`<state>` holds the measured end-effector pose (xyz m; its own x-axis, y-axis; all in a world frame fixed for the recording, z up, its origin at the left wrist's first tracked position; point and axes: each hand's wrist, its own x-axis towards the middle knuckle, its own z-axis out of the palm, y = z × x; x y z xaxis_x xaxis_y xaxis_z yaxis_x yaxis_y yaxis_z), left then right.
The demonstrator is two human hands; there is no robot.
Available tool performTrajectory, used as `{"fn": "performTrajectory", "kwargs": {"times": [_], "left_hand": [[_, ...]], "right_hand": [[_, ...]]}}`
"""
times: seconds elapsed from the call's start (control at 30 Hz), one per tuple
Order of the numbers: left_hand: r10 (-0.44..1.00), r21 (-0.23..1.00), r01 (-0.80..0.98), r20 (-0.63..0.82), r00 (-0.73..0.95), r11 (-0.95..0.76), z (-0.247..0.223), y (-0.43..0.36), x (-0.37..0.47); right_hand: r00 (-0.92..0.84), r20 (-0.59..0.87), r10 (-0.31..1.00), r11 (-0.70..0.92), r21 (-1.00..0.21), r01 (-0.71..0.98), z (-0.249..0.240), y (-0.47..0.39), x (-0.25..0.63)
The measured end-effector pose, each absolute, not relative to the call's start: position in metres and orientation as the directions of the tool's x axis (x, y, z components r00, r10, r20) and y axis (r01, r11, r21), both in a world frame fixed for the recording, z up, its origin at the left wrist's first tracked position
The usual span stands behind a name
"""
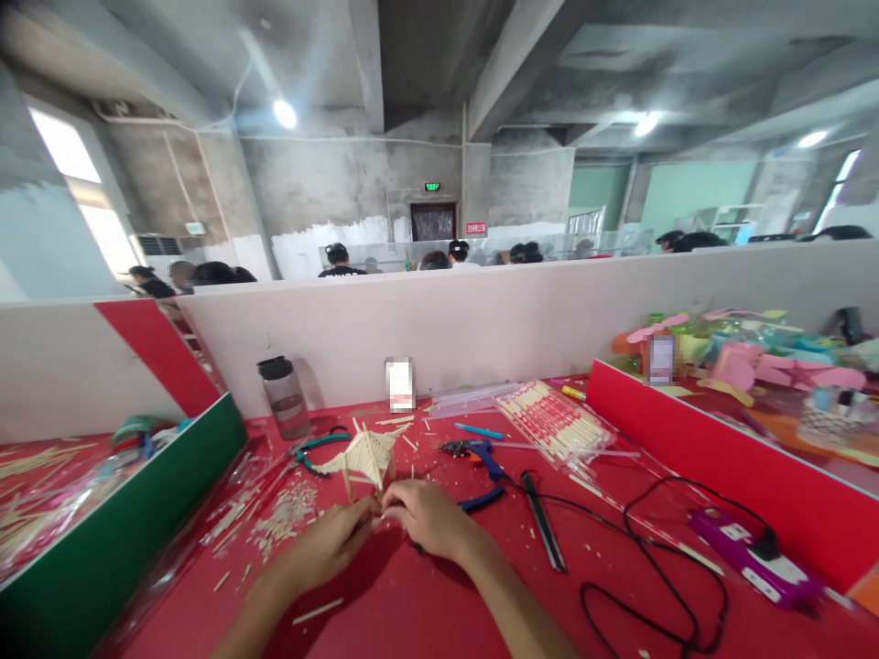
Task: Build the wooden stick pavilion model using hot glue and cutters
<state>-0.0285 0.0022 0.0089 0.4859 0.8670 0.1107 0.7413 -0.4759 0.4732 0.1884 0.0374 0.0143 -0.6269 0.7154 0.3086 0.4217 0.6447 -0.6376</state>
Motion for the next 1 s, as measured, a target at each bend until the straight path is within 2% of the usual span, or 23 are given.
{"fn": "performTrajectory", "kwargs": {"times": [0.17, 0.27, 0.73, 1.0], "left_hand": [[0.888, 0.543, 0.716, 0.143, 0.437, -0.440, 0.011, 0.003, -0.021], [0.896, 0.609, 0.670, 0.173, 0.410, -0.424, 0.009, 0.004, -0.019], [0.897, 0.724, 0.554, 0.213, 0.387, -0.411, 0.012, 0.001, -0.018], [0.893, 0.755, 0.517, 0.202, 0.402, -0.404, 0.011, 0.002, -0.019]], "right_hand": [[-0.567, 0.303, 0.766, 0.516, -0.815, 0.262, 0.015, 0.036, 0.186], [-0.551, 0.278, 0.787, 0.457, -0.863, 0.218, 0.018, 0.036, 0.187], [-0.539, 0.292, 0.790, 0.411, -0.905, 0.112, 0.010, 0.042, 0.187], [-0.502, 0.339, 0.795, 0.453, -0.883, 0.120, 0.012, 0.042, 0.187]]}}
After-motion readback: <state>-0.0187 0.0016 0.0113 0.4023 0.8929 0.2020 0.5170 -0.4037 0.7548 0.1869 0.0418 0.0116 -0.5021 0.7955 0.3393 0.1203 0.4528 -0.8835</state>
